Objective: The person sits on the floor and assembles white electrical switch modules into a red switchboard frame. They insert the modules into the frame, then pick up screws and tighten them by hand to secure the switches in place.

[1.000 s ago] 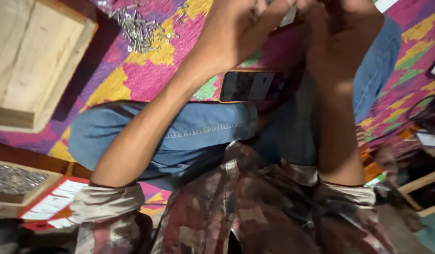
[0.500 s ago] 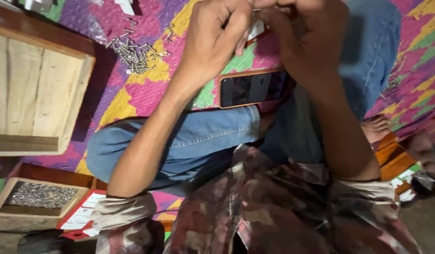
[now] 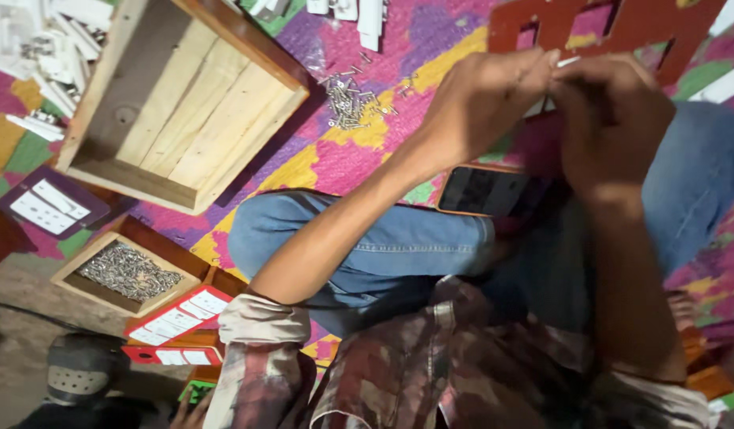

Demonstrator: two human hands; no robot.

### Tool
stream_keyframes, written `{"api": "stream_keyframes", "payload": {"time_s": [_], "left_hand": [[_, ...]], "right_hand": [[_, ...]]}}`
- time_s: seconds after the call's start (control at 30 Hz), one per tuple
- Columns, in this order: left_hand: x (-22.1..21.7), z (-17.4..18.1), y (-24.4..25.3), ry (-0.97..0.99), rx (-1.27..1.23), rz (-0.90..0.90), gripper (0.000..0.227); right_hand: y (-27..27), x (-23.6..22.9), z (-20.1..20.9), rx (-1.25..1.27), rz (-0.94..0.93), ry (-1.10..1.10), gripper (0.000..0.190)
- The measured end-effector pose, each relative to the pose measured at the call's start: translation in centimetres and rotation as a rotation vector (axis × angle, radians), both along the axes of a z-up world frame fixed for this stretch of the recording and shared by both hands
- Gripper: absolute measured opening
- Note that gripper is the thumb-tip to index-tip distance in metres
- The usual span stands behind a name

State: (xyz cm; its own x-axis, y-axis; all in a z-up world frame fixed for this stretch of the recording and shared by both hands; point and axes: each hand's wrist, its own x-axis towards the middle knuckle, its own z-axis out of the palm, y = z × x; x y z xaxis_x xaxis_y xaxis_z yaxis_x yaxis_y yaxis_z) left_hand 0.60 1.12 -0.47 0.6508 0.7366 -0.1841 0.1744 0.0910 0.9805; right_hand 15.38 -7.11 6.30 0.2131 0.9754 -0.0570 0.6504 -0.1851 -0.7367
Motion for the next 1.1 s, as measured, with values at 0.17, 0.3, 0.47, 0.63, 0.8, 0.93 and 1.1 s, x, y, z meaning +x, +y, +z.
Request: {"api": "stream_keyframes", "payload": {"time_s": [0.17,0.3,0.47,0.63,0.8,0.93,1.1], "left_hand": [[0.0,-0.1,-0.1,-0.033,0.023,0.015,0.036],[-0.1,-0.1,0.0,-0.195,0.158,0.104,0.034],[-0.5,0.3,0.4,-0.076,0.079,0.046,0.031],[-1.2,0.7,0.0,-0.155,0.093,0.062,0.025],[-0.7,-0.6,-0.3,-0.161,0.559,0.114,0.015],[-0.2,-1.5,-0.2,-0.178,0.623,0.148,0.012],[-0.7,-0.4,-0.6,0.022,0.758,0.209,0.016]], "right_hand": [[0.0,-0.5,0.4,-0.036,-0.028,-0.021,0.012],[0.1,-0.5,-0.1,0.03,-0.007,0.094,0.011],[-0.7,-0.7,-1.0,-0.046,-0.098,0.131,0.008],[-0.8,-0.4,-1.5,-0.047,-0.073,-0.072,0.013],[-0.5,-0.9,-1.6,-0.072,-0.191,0.226,0.006],[-0.7,-1.0,-1.8,-0.02,-0.138,0.217,0.007],[-0.9,-0.7,-1.9,-0.008,-0.039,0.021,0.009]]}}
